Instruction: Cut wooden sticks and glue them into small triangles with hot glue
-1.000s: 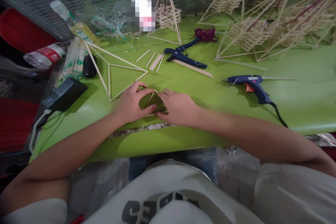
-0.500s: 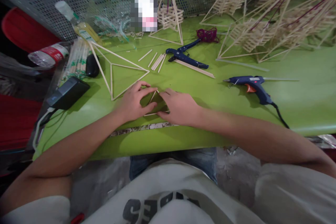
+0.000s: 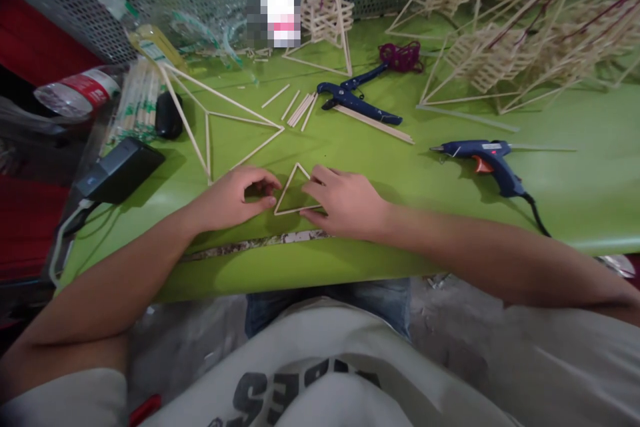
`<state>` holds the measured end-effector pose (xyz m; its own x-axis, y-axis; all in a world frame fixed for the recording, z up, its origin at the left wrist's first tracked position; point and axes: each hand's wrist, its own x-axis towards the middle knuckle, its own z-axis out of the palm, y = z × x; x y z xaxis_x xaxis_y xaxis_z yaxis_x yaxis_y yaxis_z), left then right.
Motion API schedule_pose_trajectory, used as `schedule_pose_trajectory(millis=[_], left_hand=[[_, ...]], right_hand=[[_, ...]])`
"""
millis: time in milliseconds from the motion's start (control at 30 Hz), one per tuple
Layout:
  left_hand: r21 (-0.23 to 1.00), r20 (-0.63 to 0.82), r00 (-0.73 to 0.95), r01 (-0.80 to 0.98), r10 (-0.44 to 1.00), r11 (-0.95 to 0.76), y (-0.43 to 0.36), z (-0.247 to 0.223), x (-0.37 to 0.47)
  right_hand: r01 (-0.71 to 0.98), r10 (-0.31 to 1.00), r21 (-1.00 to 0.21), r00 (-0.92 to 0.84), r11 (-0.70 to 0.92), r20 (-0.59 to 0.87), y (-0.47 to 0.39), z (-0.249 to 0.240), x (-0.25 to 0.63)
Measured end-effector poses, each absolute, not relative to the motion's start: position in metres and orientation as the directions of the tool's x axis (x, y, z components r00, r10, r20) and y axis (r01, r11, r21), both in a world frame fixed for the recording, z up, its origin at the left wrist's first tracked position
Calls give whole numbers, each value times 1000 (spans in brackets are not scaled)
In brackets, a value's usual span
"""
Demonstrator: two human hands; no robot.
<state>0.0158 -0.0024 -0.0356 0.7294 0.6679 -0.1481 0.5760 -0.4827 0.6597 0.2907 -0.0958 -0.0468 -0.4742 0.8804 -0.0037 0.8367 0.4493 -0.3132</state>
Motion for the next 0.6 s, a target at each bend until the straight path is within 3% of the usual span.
schedule_pose_trajectory(millis=[333,600], left_hand=[[611,-87,825,487,558,-625,0,-35,17],[618,-138,799,531,585,-579,-2,-36,16]], right_hand=[[847,902,-403,-418,346,-105,-88,-41,303],[834,899,-435,-423,340,-108,-88,-43,303]])
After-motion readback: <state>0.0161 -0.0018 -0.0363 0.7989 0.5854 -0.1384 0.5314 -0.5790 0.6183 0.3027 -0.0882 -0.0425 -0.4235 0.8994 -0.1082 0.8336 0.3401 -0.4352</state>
